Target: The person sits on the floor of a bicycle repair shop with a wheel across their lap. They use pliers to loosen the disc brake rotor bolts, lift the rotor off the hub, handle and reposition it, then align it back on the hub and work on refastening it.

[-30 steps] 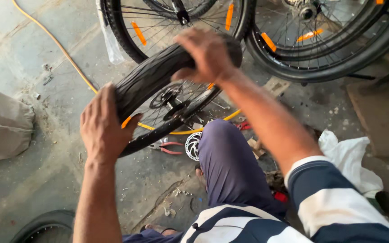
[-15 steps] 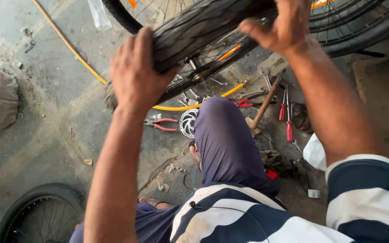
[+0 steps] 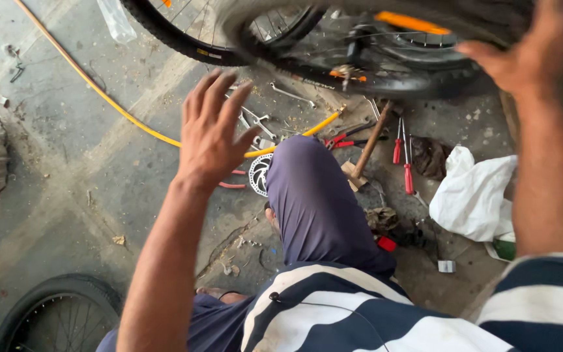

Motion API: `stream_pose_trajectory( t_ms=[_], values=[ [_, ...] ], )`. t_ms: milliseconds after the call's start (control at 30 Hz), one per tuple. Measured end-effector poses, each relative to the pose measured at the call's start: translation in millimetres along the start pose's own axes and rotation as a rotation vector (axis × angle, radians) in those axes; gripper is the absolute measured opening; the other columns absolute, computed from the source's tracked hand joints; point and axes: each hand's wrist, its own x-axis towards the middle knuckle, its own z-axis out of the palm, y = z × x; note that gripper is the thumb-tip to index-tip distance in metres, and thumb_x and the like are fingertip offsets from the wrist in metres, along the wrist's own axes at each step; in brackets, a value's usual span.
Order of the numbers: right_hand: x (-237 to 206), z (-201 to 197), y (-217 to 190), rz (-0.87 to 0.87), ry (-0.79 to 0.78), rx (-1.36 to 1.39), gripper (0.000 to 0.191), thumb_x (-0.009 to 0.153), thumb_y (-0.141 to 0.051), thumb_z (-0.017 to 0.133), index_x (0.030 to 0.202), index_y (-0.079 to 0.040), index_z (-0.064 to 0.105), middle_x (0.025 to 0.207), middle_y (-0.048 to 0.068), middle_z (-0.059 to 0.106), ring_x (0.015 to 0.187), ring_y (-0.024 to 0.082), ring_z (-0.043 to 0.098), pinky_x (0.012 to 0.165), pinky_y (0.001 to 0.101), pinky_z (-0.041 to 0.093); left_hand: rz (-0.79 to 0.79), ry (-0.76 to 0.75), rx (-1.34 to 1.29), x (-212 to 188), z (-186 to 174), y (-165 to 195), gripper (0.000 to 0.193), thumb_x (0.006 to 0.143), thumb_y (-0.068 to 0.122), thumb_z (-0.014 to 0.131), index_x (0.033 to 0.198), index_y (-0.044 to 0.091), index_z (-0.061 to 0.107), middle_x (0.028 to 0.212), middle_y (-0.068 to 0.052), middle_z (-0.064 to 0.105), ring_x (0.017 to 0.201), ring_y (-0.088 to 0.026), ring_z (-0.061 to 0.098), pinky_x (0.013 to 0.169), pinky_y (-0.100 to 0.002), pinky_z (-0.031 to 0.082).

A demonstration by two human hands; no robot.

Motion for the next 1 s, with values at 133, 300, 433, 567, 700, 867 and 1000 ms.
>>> stream_pose_trajectory(
  t_ms=[133,300,433,567,700,867,1000],
  values=[
    [-51,11,35,0.225,0.145,0.579,0.082,0.095,-0.038,0.081,0.149,0.009,0.042,0.146,0.026,0.057,0.130,0.041,0.058,0.118,0.0473,0.050,-0.162,-0.036,-0.008,-53,8,-35,0.071,0.079,0.023,0.087,0.142,0.010,0.055,0.146,-0.014,0.054,0.140,-0.038,0.045,0.116,-0.051,0.037],
    [-52,49,82,0.116,0.341,-0.084,0.074,0.093,-0.035,0.085,0.137,0.014,0.050,0.131,0.026,0.064,0.117,0.039,0.065,0.101,0.0444,0.053,-0.281,-0.122,0.001,-113,25,-46,0.067,0.079,0.024,0.086,0.138,0.011,0.059,0.141,-0.013,0.057,0.135,-0.037,0.049,0.111,-0.051,0.039],
    [-39,65,137,0.480,0.219,0.112,0.070,0.094,-0.044,0.078,0.139,0.005,0.059,0.130,0.019,0.073,0.120,0.032,0.074,0.104,0.0430,0.059,-0.335,-0.198,0.006,-153,34,-37,0.068,0.073,0.026,0.085,0.135,0.010,0.061,0.138,-0.013,0.059,0.132,-0.039,0.050,0.108,-0.051,0.040],
    [-37,47,176,0.539,0.203,0.316,0.061,0.097,-0.039,0.077,0.135,0.006,0.062,0.130,0.017,0.075,0.115,0.025,0.070,0.105,0.0386,0.059,-0.412,-0.259,-0.016,-186,38,-31,0.061,0.076,0.034,0.082,0.129,0.010,0.063,0.135,-0.012,0.060,0.129,-0.037,0.052,0.105,-0.050,0.042],
    [-22,35,183,0.354,0.258,0.390,0.054,0.102,-0.021,0.077,0.134,0.017,0.056,0.132,0.026,0.069,0.116,0.033,0.067,0.099,0.0456,0.054,-0.484,-0.342,-0.013,-208,46,-32,0.058,0.077,0.040,0.080,0.125,0.011,0.066,0.133,-0.011,0.063,0.127,-0.035,0.054,0.103,-0.049,0.044],
    [-1,29,190,0.776,0.196,0.473,0.054,0.099,-0.041,0.087,0.126,0.000,0.066,0.117,0.010,0.073,0.101,0.021,0.068,0.087,0.0358,0.055,-0.548,-0.402,-0.053,-219,54,-35,0.058,0.078,0.042,0.079,0.126,0.012,0.066,0.135,-0.011,0.062,0.127,-0.034,0.055,0.105,-0.046,0.044],
    [1,34,200,0.864,0.116,0.551,0.054,0.099,-0.044,0.083,0.129,-0.002,0.067,0.119,0.008,0.074,0.103,0.021,0.070,0.089,0.0361,0.056,-0.563,-0.403,-0.080,-211,49,-35,0.057,0.078,0.041,0.080,0.126,0.012,0.066,0.135,-0.011,0.062,0.128,-0.034,0.055,0.106,-0.046,0.043]
  ],
)
